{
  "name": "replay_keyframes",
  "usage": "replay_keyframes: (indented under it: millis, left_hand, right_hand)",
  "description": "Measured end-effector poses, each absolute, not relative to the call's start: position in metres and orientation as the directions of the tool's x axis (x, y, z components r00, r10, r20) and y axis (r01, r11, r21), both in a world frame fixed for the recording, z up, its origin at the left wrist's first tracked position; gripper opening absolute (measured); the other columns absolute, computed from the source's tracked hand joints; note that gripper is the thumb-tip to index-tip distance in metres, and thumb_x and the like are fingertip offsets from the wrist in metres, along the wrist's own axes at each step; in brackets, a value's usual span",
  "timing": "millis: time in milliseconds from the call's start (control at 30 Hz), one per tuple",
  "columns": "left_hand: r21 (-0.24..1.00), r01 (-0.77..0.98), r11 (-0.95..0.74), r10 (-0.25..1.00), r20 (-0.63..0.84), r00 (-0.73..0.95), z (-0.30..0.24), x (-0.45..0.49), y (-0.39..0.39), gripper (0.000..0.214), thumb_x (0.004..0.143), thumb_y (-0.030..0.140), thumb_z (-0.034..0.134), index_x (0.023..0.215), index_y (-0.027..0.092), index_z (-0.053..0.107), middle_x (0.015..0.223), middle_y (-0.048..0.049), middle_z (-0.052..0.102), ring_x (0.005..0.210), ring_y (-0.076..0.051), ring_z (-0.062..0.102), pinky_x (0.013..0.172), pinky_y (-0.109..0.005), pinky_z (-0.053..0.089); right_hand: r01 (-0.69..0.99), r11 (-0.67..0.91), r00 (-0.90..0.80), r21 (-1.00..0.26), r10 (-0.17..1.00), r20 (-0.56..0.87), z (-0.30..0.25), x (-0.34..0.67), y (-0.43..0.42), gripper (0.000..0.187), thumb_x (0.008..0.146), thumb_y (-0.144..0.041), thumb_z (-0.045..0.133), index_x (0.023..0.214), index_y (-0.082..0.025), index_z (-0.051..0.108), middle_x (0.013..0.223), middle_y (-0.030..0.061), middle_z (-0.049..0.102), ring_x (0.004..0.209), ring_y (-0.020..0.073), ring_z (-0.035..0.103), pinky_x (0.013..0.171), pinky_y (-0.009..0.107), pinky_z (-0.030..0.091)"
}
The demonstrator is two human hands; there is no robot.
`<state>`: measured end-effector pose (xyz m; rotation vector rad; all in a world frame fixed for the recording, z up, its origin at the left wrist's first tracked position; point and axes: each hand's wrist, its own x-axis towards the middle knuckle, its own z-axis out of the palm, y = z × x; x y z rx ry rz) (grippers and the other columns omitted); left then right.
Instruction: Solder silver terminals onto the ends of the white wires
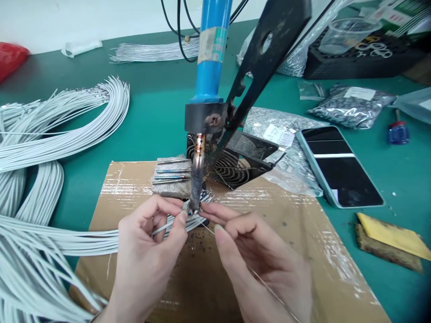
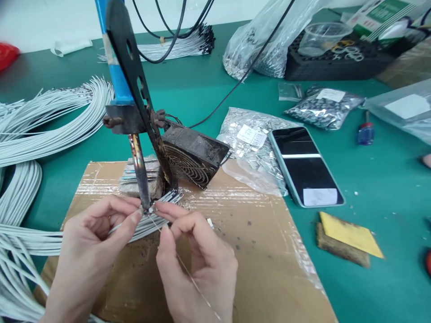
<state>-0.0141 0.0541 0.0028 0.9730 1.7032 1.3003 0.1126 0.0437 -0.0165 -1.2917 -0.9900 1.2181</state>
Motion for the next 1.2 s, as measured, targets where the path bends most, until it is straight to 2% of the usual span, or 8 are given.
replay_keyframes:
  millis: [267, 600, 767, 933, 1067, 1200]
  left_hand:
    - [0.974, 0.119, 0.195, 0.913, -0.136, -0.384, 0.0022, -0.0131, 0.054, 0.015, 0.076, 0.009, 0.074, 0.067, 0.021, 0.07, 0.076, 0.0028, 0.078, 0.06, -0.008, 0.067, 0.052, -0.012, 0.049]
    - [0.974, 0.117, 0.193, 0.916, -0.136, -0.376, 0.0018, -0.0142, 0.0524, 0.016, 0.078, 0.01, 0.073, 0.067, 0.022, 0.07, 0.078, 0.0026, 0.077, 0.062, -0.008, 0.067, 0.053, -0.013, 0.049]
    - [0.976, 0.12, 0.18, 0.919, -0.124, -0.373, 0.0019, -0.0129, 0.0514, 0.016, 0.078, 0.01, 0.073, 0.067, 0.021, 0.07, 0.078, 0.0005, 0.078, 0.063, -0.009, 0.069, 0.053, -0.014, 0.05]
    - [0.974, 0.135, 0.183, 0.923, -0.123, -0.364, 0.0031, -0.013, 0.0518, 0.015, 0.077, 0.009, 0.074, 0.067, 0.021, 0.07, 0.078, 0.0005, 0.079, 0.065, -0.01, 0.071, 0.055, -0.013, 0.051]
    - [0.978, 0.122, 0.169, 0.923, -0.113, -0.367, 0.0037, -0.0134, 0.0512, 0.016, 0.078, 0.009, 0.073, 0.068, 0.021, 0.07, 0.08, 0.0001, 0.079, 0.066, -0.01, 0.072, 0.056, -0.013, 0.052]
    - [0.979, 0.111, 0.169, 0.919, -0.116, -0.377, 0.0029, -0.0135, 0.0516, 0.016, 0.077, 0.009, 0.074, 0.068, 0.021, 0.071, 0.081, 0.0007, 0.079, 0.065, -0.01, 0.072, 0.055, -0.013, 0.053]
  right_hand:
    - [-0.105, -0.134, 0.142, -0.985, 0.979, -0.148, -0.0167, 0.1135, 0.0432, 0.022, 0.092, -0.026, 0.07, 0.071, -0.028, 0.064, 0.112, 0.0027, 0.082, 0.109, 0.0245, 0.077, 0.094, 0.031, 0.061]
    - [-0.111, -0.138, 0.168, -0.984, 0.973, -0.156, -0.0134, 0.1118, 0.0433, 0.023, 0.091, -0.026, 0.071, 0.07, -0.026, 0.063, 0.11, 0.001, 0.083, 0.103, 0.0176, 0.078, 0.092, 0.023, 0.06]
    - [-0.11, -0.118, 0.171, -0.987, 0.976, -0.136, -0.0146, 0.1112, 0.0436, 0.021, 0.09, -0.024, 0.073, 0.071, -0.026, 0.064, 0.11, 0.0018, 0.084, 0.104, 0.0197, 0.079, 0.092, 0.024, 0.061]
    - [-0.103, -0.093, 0.147, -0.99, 0.983, -0.107, -0.0168, 0.1135, 0.0446, 0.021, 0.091, -0.023, 0.073, 0.071, -0.026, 0.065, 0.11, 0.0012, 0.084, 0.104, 0.0176, 0.079, 0.091, 0.021, 0.061]
    - [-0.111, -0.097, 0.145, -0.989, 0.983, -0.113, -0.0168, 0.1131, 0.0447, 0.02, 0.091, -0.025, 0.074, 0.072, -0.026, 0.065, 0.111, 0.0029, 0.083, 0.104, 0.0196, 0.079, 0.09, 0.024, 0.063]
    - [-0.11, -0.081, 0.143, -0.991, 0.985, -0.097, -0.0189, 0.1141, 0.0452, 0.021, 0.091, -0.024, 0.073, 0.072, -0.026, 0.065, 0.11, 0.0004, 0.084, 0.103, 0.0183, 0.079, 0.09, 0.022, 0.062]
